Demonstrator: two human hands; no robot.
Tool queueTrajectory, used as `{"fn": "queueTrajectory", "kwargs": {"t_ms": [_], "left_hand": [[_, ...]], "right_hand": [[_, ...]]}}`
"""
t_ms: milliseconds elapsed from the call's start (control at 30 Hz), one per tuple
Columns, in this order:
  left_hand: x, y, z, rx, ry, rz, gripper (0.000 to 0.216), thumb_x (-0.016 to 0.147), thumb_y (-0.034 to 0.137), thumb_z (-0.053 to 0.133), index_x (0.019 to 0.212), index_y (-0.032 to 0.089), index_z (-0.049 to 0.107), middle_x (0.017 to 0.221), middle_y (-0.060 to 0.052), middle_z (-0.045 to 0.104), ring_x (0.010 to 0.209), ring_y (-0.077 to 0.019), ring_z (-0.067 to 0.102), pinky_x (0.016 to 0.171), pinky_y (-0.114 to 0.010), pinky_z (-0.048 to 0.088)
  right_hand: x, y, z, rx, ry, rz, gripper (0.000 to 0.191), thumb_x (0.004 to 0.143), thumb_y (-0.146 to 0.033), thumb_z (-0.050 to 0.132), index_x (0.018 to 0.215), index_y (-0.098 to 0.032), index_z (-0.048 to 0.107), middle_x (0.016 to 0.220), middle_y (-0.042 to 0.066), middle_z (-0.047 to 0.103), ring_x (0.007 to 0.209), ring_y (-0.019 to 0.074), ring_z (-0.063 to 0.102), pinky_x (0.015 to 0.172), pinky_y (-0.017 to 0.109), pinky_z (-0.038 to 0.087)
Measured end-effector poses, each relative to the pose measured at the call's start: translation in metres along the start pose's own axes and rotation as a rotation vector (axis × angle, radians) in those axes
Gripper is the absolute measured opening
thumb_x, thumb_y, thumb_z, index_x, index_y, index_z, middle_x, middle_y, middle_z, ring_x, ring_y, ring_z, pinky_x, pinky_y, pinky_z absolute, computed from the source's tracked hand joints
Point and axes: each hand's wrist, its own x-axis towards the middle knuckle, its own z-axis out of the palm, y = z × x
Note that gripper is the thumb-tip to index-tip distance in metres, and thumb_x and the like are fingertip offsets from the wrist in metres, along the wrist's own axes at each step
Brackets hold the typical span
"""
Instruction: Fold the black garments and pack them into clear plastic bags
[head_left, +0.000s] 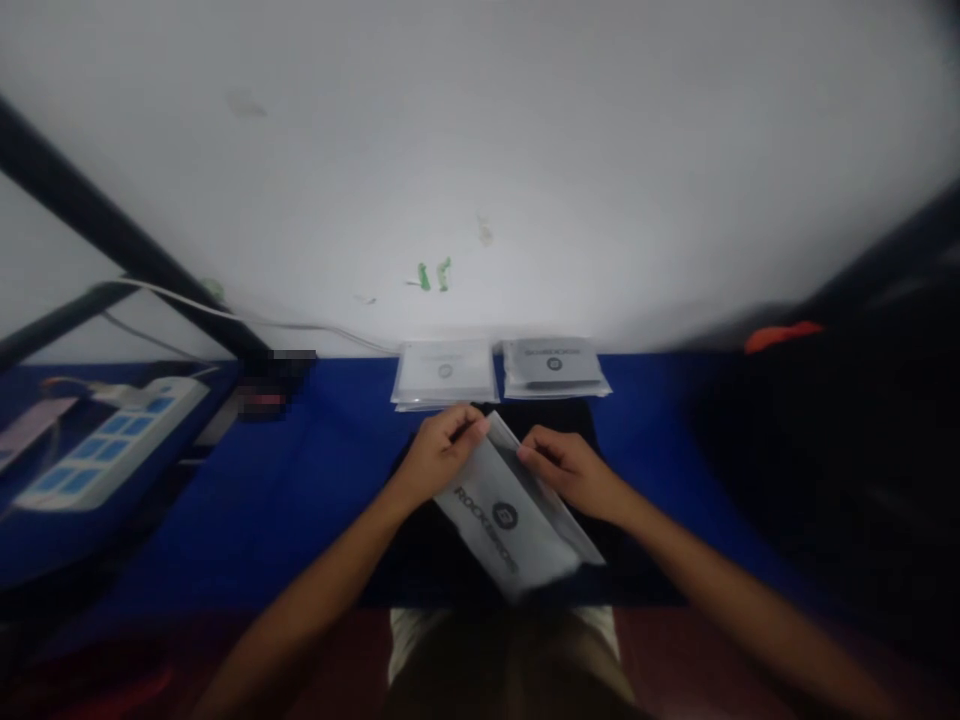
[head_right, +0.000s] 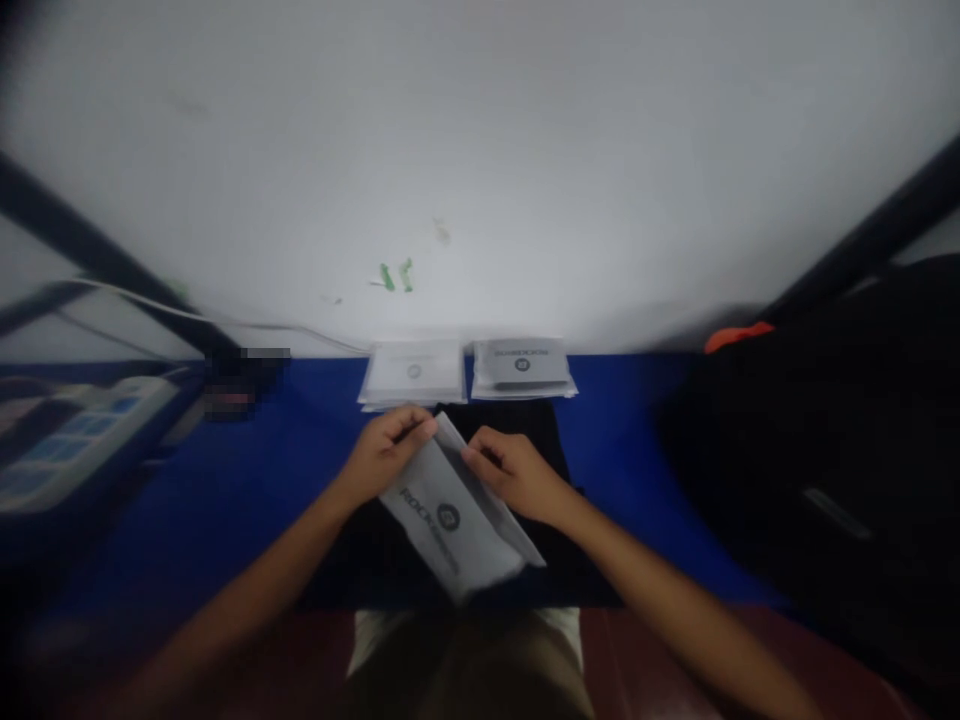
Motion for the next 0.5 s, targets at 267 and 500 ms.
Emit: {"fn": "queueTrajectory", "kwargs": {"t_ms": [267,500], "left_hand": [[0.007,-0.02,-0.053,-0.222,0.219,-0.181,0.029,0.082,0.045,0.066,0.074,0.017,0.059,0.057,0.004,0.05,0.048,-0.0082,0.041,0.046,-0.02,0.034],[0.0,-0.008,-0.033,-0.206,0.102,-0.172,0.03,0.084,0.045,0.064,0.076,0.017,0.06,0.063,0.003,0.053,0.053,-0.0087,0.045,0.048,-0.019,0.036]], "right_hand": [[-0.036,-0.004,-0.019,-0.067,-0.179,0.056,0.028,0.097,-0.039,0.049,0.078,-0.021,0.057,0.064,-0.003,0.057,0.055,0.0111,0.053,0.054,0.023,0.038],[-0.016,-0.003,-0.015,0.0,-0.038,-0.058,0.02,0.097,-0.034,0.049,0.108,-0.024,0.062,0.096,0.003,0.067,0.085,0.0175,0.062,0.077,0.029,0.048]]}}
